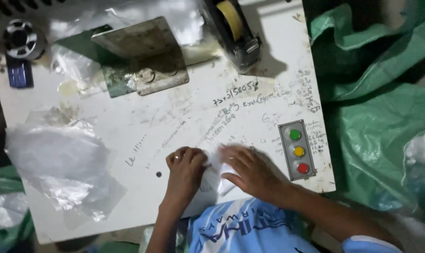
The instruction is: Organizing and folding small plastic bags at a factory workstation.
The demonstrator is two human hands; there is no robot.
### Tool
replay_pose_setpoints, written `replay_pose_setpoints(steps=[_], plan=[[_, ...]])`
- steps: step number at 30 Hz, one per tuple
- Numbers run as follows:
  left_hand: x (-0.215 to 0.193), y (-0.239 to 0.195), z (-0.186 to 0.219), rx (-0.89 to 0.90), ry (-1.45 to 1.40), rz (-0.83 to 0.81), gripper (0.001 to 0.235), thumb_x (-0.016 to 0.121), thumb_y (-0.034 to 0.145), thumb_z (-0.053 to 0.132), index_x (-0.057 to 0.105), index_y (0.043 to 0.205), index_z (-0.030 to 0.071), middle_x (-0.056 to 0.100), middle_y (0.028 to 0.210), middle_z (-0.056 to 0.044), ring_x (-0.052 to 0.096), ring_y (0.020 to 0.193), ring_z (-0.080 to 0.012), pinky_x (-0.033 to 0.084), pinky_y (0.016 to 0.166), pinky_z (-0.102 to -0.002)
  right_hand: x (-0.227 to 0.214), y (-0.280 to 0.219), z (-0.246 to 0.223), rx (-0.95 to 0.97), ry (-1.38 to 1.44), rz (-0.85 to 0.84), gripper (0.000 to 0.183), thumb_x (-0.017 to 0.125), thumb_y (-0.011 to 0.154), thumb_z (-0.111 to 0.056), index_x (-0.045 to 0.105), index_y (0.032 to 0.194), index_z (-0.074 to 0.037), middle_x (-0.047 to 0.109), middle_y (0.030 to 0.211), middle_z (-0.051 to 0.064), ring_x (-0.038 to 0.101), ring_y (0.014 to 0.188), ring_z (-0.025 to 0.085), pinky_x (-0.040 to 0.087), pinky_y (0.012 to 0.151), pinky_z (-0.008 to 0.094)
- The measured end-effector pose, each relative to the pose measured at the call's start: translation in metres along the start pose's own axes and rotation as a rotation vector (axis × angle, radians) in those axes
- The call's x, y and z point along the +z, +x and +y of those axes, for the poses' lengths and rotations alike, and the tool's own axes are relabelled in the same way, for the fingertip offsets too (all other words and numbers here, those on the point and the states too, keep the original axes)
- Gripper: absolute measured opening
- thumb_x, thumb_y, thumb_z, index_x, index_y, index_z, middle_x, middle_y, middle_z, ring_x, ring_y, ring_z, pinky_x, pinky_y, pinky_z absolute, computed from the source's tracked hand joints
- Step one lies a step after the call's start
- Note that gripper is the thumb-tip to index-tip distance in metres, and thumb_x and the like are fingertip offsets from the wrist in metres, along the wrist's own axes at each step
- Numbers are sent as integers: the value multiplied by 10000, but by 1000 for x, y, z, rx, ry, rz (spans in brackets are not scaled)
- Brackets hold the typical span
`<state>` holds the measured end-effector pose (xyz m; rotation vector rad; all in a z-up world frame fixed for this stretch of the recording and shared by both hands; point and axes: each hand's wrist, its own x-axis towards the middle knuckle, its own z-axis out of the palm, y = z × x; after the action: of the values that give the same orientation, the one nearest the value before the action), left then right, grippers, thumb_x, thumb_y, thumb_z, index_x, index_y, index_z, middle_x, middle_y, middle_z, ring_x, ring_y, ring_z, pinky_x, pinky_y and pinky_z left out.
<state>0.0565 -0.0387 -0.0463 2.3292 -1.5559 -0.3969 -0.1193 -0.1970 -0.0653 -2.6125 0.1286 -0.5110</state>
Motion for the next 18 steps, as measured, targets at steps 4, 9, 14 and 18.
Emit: replay_pose_setpoints(steps=[4,9,14,18], plan=[[-8,-15,14,106,-160,-1,158,635,906,190,608,1062,204,668,1047,17,566,1095,-300,289,856,-452,-7,0,8,122,7,-210,832,822,883,-446,406,1551,-172,529,1110,97,544,932,274,478,836,441],[16,-30,19,57,-63,77,122,558,1003,272,637,1066,204,585,1124,-61,522,936,-283,319,842,-453,-19,11,-2,-17,-17,-324,204,728,952,-336,672,952,-140,636,1028,60,553,915,273,466,776,423],[-11,-27,20,-21,-169,-11,121,558,1005,243,630,1093,201,581,993,-27,505,875,-259,302,831,-439,-24,19,-14,-6,66,-328,289,709,971,-294,648,1194,-120,636,1011,46,539,887,258,461,749,385],[3,-34,21,-31,-152,-16,104,545,982,215,637,1028,202,603,1068,-22,499,852,-274,327,775,-447,-27,23,-15,-25,-71,-347,227,723,971,-287,619,853,-123,579,908,44,499,796,248,455,656,391]])
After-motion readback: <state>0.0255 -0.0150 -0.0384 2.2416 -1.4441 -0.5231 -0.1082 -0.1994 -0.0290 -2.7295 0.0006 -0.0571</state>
